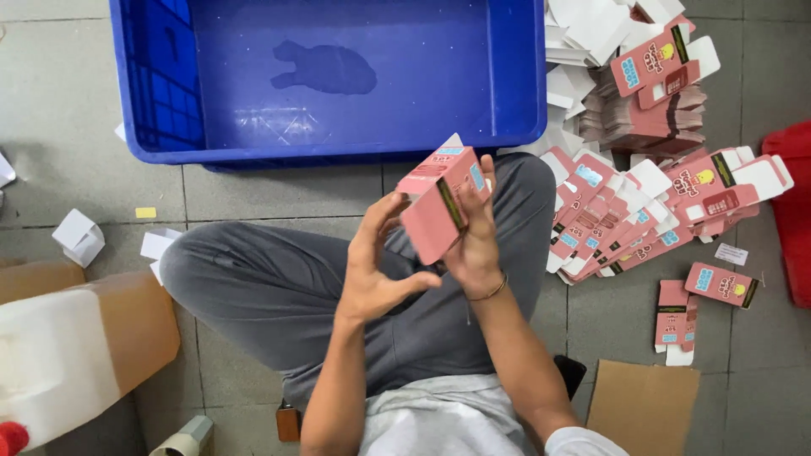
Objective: Folding flat cardboard templates into small boxes and placing them into a blue plastic bin.
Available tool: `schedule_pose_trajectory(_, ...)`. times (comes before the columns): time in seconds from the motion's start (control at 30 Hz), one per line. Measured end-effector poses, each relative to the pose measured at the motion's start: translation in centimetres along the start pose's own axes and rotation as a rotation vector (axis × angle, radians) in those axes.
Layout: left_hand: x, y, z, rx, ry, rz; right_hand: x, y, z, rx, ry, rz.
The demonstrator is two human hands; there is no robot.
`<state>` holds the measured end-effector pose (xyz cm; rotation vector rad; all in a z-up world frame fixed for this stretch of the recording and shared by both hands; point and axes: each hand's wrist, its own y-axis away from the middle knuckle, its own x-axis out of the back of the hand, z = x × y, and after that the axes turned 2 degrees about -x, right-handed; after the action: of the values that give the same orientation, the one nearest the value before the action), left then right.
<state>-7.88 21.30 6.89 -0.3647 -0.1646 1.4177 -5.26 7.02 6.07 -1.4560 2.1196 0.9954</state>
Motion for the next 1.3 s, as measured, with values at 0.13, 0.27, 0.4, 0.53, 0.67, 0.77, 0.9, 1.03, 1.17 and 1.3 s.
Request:
schedule_pose_trajectory(0.13,-1.5,-0.1,0.2,0.072,-0.080,0.157,1.1,0.4,2.4,0.044,0.078,-0.026)
schedule_pose_trajectory(0.27,-1.5,0.4,-1.2,0.099,-0.016,0.379,3.6,0.1,3.7,0.155,0.111,-0.176)
schedule_pose_trajectory(0.4,0.4,1.0,-2.0,0.023,0.089,0.409,5.1,0.0,3.0,0.197,0.243,-0.223)
schedule_pose_trajectory(0.53,1.8,-0.2,-0.4,-0.138,0.085,0.287,4.5,-0.3,-2.7,0.534,0.567,-0.285)
schedule_pose_trajectory(0.67,1.6,-1.1,0.6,-0.231,0.171,0.182,-1.3,0.8,-7.5,0.824,1.049,-0.623)
schedule_pose_trajectory(0.77,2.2,-1.3,0.7,-0.252,0.202,0.167,-2.7,0.0,-7.6,0.803,1.101,-0.853)
schedule_pose_trajectory(0.9,2.7,-1.1,-0.2,-0.330,0.175,0.169,-2.1,-0.6,-5.6,0.843,0.911,-0.821)
schedule_pose_trajectory(1.03,2.4,0.3,-1.1,-0.336,0.184,0.211,-1.2,0.4,-4.2,0.833,0.868,-0.778)
schedule_pose_trajectory(1.17,2.3,0.2,0.2,-0.450,0.076,0.219,-0.8,1.3,-3.7,0.907,0.786,-0.768)
schedule_pose_trajectory(1.3,2.3,0.6,0.3,-0.541,0.035,0.144,0.2,1.3,-4.2,0.950,0.777,-0.877)
